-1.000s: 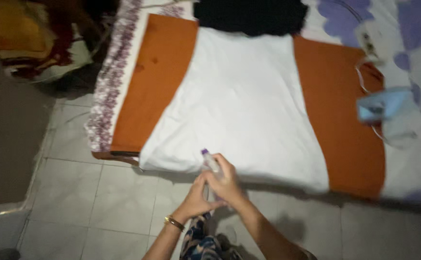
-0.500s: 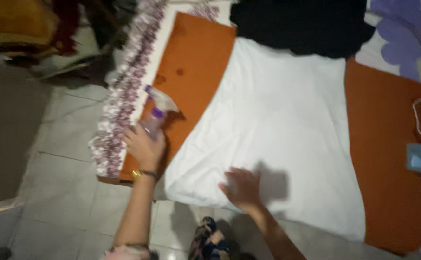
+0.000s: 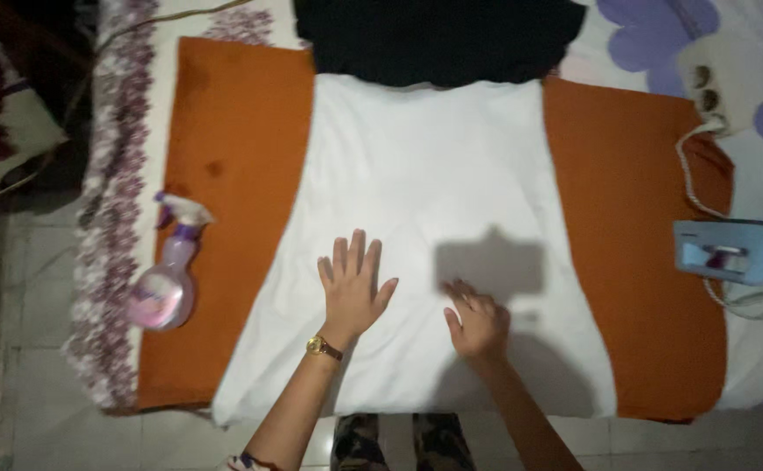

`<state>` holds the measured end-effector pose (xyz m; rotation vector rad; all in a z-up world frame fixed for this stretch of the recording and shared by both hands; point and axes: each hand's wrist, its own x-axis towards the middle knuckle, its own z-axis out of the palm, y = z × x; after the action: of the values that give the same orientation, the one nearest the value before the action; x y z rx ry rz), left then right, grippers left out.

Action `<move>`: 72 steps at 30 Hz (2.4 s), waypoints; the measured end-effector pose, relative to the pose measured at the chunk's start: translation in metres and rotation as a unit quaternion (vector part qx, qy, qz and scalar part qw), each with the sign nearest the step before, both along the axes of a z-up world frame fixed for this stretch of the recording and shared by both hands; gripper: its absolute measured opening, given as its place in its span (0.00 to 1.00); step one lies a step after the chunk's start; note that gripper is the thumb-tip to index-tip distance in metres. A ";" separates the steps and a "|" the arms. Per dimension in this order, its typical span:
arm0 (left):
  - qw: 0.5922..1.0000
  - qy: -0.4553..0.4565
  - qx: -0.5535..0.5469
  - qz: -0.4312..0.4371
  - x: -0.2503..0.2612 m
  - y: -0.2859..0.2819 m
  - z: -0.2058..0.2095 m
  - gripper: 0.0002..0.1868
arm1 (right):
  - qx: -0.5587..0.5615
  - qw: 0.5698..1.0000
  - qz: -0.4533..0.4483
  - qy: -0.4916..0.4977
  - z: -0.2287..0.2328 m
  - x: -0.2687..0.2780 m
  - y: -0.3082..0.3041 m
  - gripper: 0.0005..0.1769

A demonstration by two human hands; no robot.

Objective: The person irons a black dress and a white shirt on a bed. They spray the garments with water, smooth them by hand, and use an iron to press the fabric. The person flips the dress over and continues ironing both sides.

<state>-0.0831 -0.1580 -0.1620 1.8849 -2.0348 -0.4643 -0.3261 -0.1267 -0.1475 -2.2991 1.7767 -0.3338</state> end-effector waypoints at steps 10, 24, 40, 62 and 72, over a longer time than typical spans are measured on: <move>0.933 -0.123 0.289 0.173 -0.086 -0.072 0.002 0.43 | -0.125 0.707 -0.321 -0.617 -0.113 -0.365 -0.040 0.29; 0.919 -0.165 0.220 0.282 -0.040 -0.108 -0.036 0.55 | -0.140 0.937 -0.318 -0.012 -0.024 -0.322 -0.167 0.37; 0.973 -0.081 0.089 0.197 0.028 -0.158 -0.040 0.47 | -0.064 0.986 0.152 -0.016 0.008 0.003 -0.260 0.30; 0.973 -0.039 0.144 0.175 0.035 -0.159 -0.051 0.50 | -0.010 0.984 -0.077 0.162 0.014 -0.035 -0.332 0.35; 0.974 -0.019 0.142 0.174 0.036 -0.163 -0.042 0.50 | -0.061 0.987 0.074 0.128 0.034 -0.092 -0.316 0.23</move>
<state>-0.0475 -0.3206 -0.2045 2.3755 -1.6750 -0.6552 -0.4177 -0.4428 -0.1138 -2.6463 1.7243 -0.1276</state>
